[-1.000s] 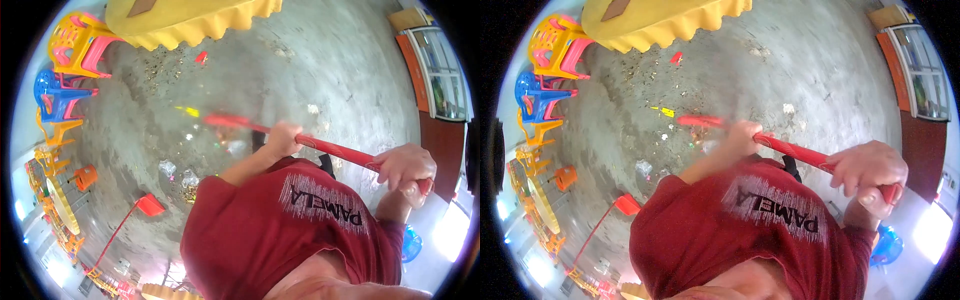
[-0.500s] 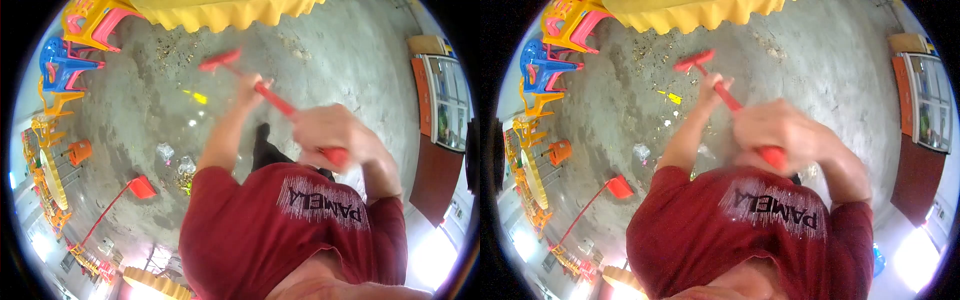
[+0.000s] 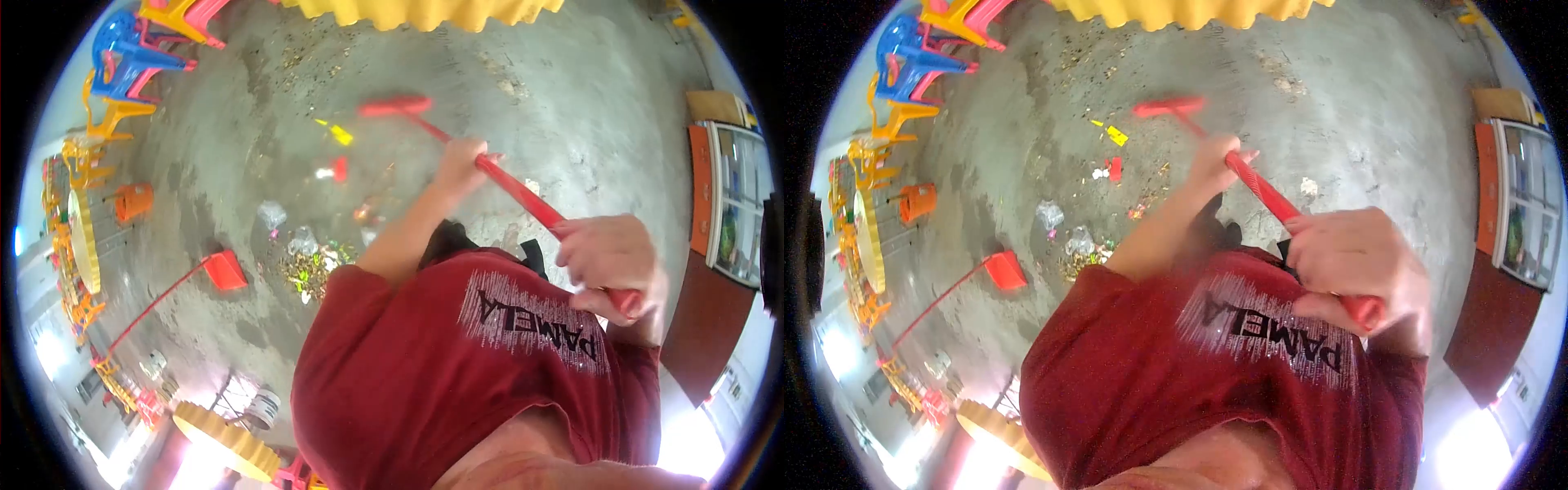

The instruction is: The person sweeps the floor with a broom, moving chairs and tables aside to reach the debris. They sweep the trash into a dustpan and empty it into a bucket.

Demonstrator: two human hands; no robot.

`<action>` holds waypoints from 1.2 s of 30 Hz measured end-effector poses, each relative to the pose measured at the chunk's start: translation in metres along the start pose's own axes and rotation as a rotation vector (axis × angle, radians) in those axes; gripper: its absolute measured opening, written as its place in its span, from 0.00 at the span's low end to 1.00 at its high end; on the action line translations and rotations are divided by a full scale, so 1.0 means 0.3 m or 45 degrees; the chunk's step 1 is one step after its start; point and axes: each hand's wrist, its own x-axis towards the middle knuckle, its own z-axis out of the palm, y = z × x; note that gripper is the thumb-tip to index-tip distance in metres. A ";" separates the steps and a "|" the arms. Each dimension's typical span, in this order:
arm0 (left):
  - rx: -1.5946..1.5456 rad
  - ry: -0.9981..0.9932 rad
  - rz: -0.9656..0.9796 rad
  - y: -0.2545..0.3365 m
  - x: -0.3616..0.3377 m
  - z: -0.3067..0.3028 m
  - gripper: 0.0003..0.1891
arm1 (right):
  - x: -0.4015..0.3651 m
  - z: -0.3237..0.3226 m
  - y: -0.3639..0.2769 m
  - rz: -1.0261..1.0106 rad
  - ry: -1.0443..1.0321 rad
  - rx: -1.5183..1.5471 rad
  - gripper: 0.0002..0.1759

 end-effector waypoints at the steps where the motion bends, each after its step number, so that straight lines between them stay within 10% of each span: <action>1: 0.003 -0.020 -0.001 -0.022 -0.030 0.022 0.22 | -0.013 0.024 -0.016 0.002 0.001 0.023 0.18; 11: 0.120 -0.254 -0.271 0.236 -0.393 0.010 0.15 | -0.406 -0.031 0.004 -0.221 0.175 0.609 0.18; 18: 0.313 0.304 -0.356 0.027 -0.495 -0.256 0.09 | -0.249 0.070 0.156 -0.075 0.673 0.830 0.23; 36: 0.659 0.548 -0.808 -0.793 -0.492 -1.644 0.06 | 1.455 0.651 0.322 -0.234 -0.370 0.703 0.11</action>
